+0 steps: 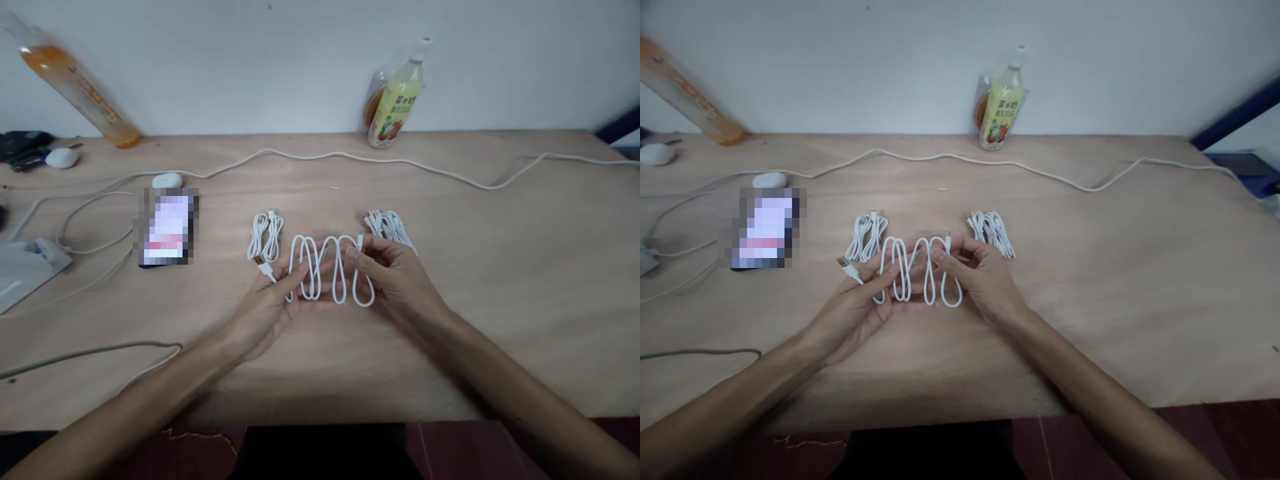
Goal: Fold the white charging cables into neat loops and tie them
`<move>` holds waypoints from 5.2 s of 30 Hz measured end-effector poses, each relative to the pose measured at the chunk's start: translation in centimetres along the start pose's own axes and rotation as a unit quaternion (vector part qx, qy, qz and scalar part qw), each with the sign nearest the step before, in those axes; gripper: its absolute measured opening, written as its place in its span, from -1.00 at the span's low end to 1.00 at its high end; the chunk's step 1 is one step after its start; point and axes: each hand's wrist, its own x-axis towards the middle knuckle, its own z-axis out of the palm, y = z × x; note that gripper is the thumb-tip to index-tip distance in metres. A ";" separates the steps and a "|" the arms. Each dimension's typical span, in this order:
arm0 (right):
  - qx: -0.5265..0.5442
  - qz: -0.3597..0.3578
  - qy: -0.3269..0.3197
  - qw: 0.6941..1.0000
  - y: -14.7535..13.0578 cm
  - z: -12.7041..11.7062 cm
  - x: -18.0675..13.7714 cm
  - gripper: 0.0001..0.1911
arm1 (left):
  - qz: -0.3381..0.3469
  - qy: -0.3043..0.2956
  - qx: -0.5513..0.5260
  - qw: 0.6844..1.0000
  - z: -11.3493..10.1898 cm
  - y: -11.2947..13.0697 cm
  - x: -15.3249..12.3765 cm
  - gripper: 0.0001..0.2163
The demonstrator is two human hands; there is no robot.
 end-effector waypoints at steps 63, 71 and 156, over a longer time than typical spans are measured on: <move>-0.063 -0.043 -0.058 0.995 -0.1 0.1 -0.3 -0.73 | 0.010 -0.001 -0.030 0.999 0.3 0.0 -0.1 -0.59; -0.064 -0.044 -0.058 0.995 -0.4 0.2 -0.3 -0.71 | 0.003 0.048 -0.040 0.998 0.4 -0.1 -0.2 -0.71; -0.014 -0.082 0.043 0.996 -0.3 0.5 -0.2 -0.59 | 0.001 0.066 -0.082 0.994 0.6 0.7 0.1 -0.65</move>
